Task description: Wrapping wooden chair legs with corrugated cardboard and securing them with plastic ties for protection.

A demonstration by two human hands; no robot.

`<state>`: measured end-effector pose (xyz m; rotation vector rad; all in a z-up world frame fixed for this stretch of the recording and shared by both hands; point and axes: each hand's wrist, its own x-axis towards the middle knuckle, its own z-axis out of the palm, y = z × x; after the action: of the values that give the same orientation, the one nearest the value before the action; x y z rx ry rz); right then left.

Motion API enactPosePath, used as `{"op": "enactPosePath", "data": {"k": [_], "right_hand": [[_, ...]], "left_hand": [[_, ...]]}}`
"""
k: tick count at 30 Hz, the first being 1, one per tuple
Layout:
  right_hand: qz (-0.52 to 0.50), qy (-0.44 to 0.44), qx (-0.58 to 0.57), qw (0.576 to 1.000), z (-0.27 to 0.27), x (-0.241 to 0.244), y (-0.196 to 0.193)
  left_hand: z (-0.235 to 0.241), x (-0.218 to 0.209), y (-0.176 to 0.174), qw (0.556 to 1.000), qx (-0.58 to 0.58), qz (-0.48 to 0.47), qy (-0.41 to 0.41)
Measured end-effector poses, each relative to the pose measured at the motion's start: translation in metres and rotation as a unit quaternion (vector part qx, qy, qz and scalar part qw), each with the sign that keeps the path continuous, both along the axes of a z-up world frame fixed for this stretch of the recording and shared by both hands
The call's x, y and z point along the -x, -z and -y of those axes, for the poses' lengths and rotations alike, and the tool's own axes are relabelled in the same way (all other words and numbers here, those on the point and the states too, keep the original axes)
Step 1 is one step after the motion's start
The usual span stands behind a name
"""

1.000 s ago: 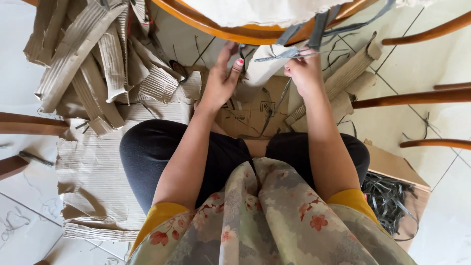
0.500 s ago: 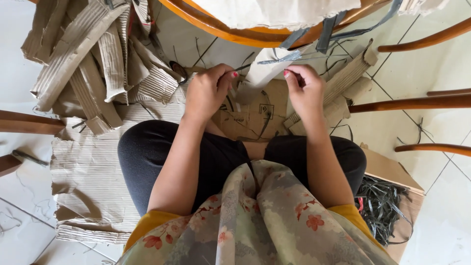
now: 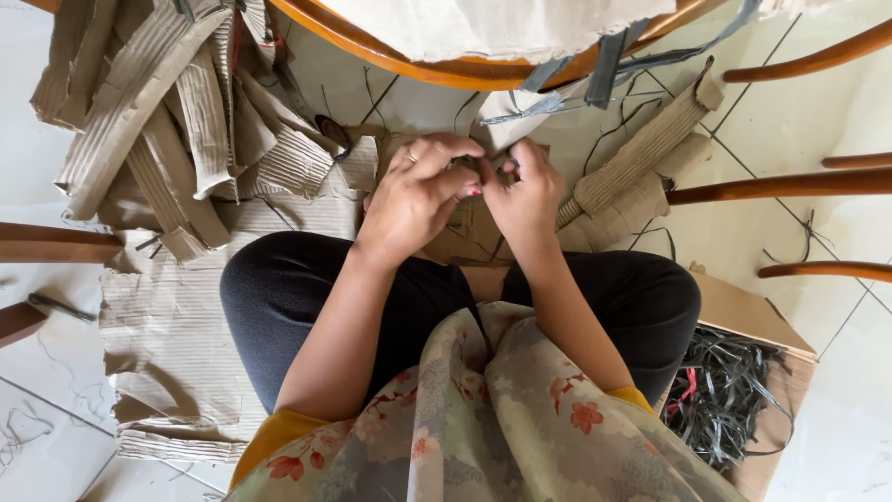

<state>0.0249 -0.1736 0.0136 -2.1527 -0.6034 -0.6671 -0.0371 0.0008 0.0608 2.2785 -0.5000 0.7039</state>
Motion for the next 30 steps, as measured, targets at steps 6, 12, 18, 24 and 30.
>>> {"op": "enactPosePath", "data": {"k": [6, 12, 18, 24, 30], "right_hand": [[0.048, 0.106, -0.101, 0.988, -0.033, -0.006, 0.031], [0.042, 0.069, -0.079, 0.994, -0.028, 0.0, 0.033], [0.02, -0.016, 0.008, 1.0, 0.005, 0.028, 0.0], [-0.017, -0.105, 0.043, 0.993, 0.035, 0.039, -0.015], [-0.059, -0.156, -0.053, 0.985, 0.043, 0.045, -0.025]], "left_hand": [[0.021, -0.007, 0.016, 0.986, 0.148, 0.007, 0.074], [0.046, -0.019, 0.045, 0.947, 0.31, -0.03, 0.075], [0.049, -0.019, 0.04, 0.948, 0.303, -0.038, 0.092], [0.048, -0.029, 0.036, 0.98, 0.173, 0.041, 0.091], [0.049, -0.031, 0.049, 0.981, 0.177, 0.046, 0.063]]}}
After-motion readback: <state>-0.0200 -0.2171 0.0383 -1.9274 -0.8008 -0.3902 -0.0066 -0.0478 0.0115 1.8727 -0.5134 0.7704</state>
